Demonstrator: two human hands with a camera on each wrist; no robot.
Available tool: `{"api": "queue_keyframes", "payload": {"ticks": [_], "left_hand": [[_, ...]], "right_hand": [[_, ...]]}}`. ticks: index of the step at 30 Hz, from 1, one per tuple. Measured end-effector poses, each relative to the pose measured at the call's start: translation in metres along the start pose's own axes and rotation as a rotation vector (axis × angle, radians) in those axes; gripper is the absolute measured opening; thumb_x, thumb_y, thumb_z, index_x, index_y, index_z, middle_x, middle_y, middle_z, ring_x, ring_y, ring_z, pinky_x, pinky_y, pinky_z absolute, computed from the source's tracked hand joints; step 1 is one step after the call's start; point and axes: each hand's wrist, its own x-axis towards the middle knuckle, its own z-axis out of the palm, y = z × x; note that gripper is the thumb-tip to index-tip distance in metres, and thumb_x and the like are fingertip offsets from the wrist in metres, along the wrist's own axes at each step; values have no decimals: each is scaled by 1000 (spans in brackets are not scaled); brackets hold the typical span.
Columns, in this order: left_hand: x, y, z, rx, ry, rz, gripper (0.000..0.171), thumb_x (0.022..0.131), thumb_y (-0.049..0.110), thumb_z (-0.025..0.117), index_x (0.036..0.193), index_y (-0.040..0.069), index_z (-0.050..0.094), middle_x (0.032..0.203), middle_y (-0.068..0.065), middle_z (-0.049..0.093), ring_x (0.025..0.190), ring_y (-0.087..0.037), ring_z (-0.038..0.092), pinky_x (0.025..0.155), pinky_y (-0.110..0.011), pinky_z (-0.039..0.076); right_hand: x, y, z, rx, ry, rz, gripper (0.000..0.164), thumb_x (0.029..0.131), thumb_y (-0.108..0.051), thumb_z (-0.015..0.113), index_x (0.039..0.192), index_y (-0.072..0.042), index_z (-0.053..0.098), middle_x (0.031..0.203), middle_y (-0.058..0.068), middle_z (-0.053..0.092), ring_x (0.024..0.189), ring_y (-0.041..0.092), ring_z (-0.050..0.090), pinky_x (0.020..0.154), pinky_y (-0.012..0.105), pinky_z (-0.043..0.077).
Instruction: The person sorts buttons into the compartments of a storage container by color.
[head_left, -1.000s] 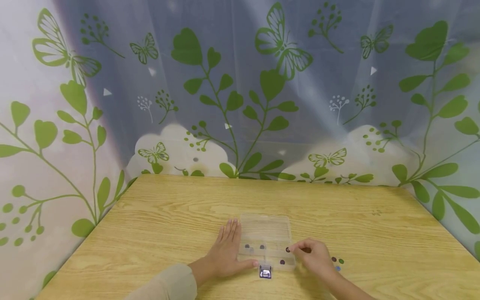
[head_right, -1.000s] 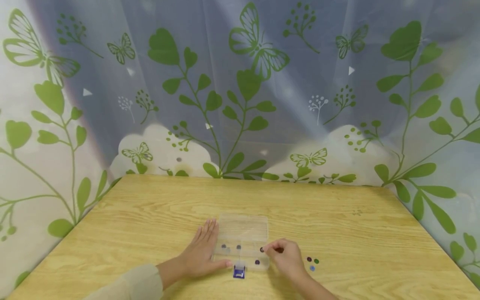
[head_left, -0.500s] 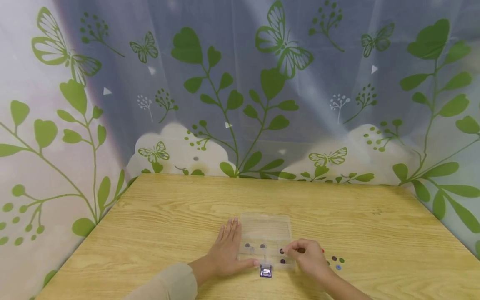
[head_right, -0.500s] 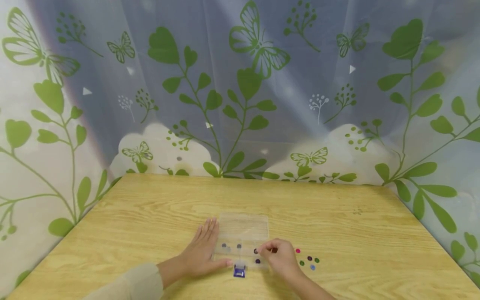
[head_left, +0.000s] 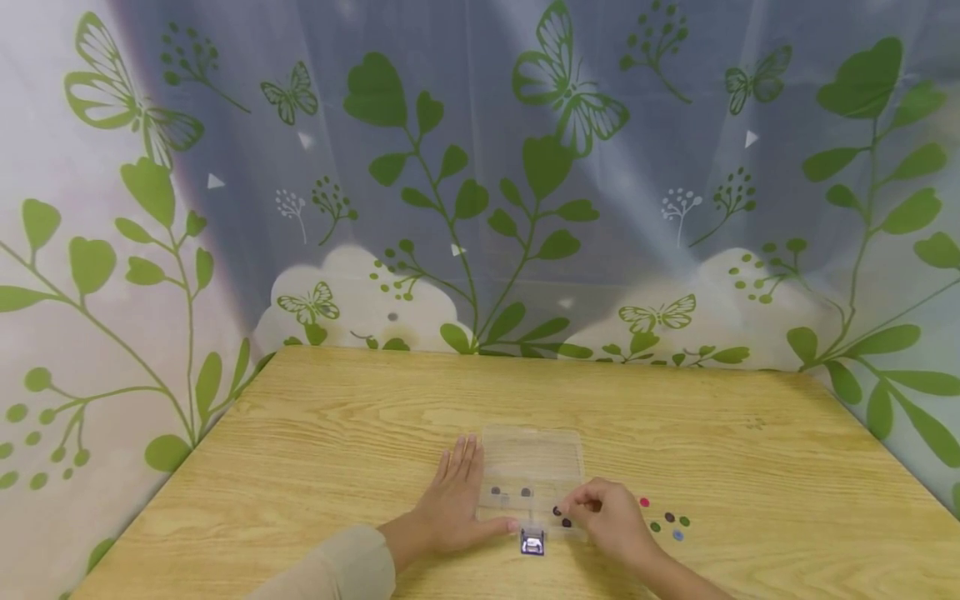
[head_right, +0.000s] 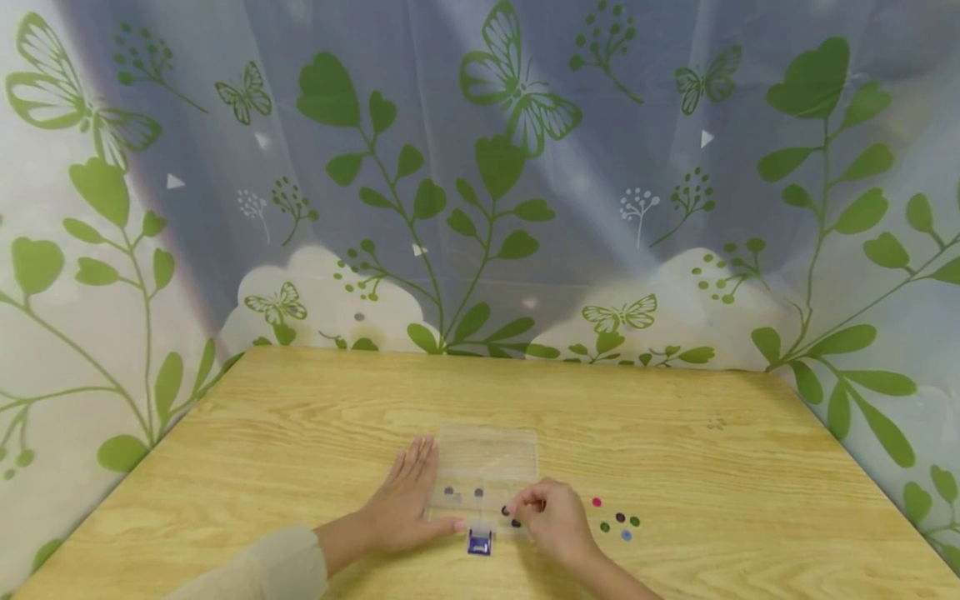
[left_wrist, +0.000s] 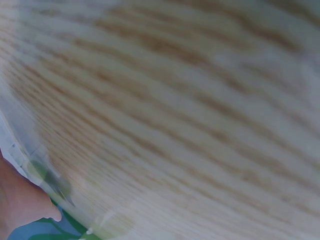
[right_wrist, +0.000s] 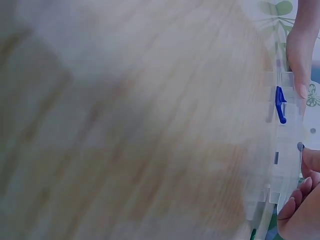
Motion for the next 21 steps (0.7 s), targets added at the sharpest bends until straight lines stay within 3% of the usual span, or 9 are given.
{"api": "queue_keyframes", "payload": {"ticks": [10, 21], "left_hand": [[0, 2, -1, 0, -7, -3, 107, 82, 70, 45, 146, -7, 8, 154, -25, 3, 143, -37, 2, 117, -49, 8], [-1, 3, -4, -7, -11, -1, 107, 82, 70, 44, 146, -7, 8, 153, -25, 3, 143, -38, 2, 117, -49, 7]], "right_hand": [[0, 0, 0, -38, 6, -11, 6, 76, -7, 72, 71, -9, 71, 67, -1, 52, 63, 9, 41, 52, 17, 34], [0, 4, -7, -16, -4, -21, 5, 78, -8, 70, 77, -3, 70, 75, 0, 61, 71, 10, 48, 60, 17, 42]]}}
